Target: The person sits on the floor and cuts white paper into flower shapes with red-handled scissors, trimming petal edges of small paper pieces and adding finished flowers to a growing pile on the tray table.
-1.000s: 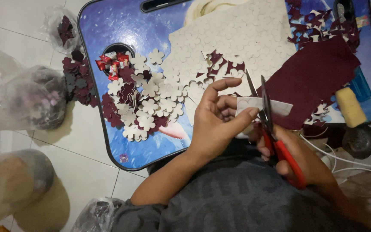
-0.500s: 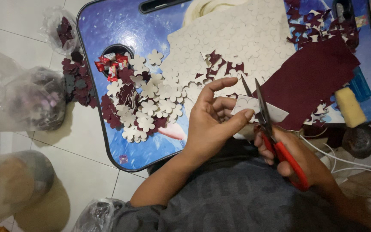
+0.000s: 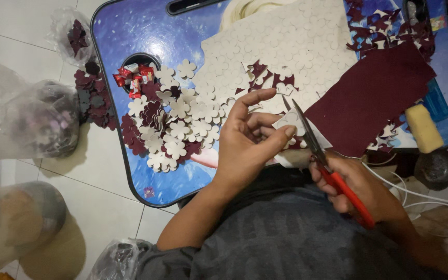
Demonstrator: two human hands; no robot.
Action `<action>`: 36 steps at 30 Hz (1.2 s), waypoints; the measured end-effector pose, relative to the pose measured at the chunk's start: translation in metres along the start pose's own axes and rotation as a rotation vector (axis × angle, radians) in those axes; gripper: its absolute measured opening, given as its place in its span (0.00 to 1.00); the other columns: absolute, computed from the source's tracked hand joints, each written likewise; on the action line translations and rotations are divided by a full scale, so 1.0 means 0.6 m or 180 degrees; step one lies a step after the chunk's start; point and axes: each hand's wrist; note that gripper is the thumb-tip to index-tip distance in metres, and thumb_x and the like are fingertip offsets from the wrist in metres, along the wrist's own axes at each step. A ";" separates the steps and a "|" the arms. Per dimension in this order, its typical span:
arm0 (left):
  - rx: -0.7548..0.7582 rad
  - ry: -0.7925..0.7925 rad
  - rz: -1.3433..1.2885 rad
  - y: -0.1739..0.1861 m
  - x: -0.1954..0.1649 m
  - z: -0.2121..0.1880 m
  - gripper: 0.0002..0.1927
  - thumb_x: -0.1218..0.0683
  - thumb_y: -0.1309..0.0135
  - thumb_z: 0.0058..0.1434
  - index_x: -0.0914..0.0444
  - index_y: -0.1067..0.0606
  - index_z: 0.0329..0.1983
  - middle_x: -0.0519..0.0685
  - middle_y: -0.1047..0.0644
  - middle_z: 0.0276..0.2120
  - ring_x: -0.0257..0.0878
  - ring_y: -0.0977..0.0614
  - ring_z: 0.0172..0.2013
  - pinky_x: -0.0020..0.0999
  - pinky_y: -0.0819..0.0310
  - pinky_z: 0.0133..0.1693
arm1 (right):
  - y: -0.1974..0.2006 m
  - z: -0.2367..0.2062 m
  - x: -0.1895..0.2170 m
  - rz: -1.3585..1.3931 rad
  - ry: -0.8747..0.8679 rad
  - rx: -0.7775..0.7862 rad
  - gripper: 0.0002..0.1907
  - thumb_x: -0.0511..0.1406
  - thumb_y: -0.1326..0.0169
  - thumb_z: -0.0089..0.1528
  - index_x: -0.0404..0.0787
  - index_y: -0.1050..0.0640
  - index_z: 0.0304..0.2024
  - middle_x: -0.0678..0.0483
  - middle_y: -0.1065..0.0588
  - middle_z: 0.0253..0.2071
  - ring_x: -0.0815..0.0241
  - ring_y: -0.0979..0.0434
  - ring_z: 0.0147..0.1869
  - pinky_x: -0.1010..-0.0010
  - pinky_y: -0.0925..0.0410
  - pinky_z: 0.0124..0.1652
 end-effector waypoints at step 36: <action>0.0209 -0.0199 -0.0064 -0.003 0.023 0.001 0.26 0.63 0.39 0.64 0.68 0.33 0.64 0.50 0.22 0.40 0.33 0.18 0.40 0.27 0.18 0.40 | 0.002 0.000 0.006 -0.0123 0.0217 -0.0059 0.56 0.76 0.50 0.40 0.37 0.28 0.48 0.58 0.35 0.26 0.68 0.38 0.24 0.72 0.40 0.22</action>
Point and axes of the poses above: each hand's wrist, its own z-axis towards the middle knuckle, its own y-axis out of the back of the hand, x = y × z
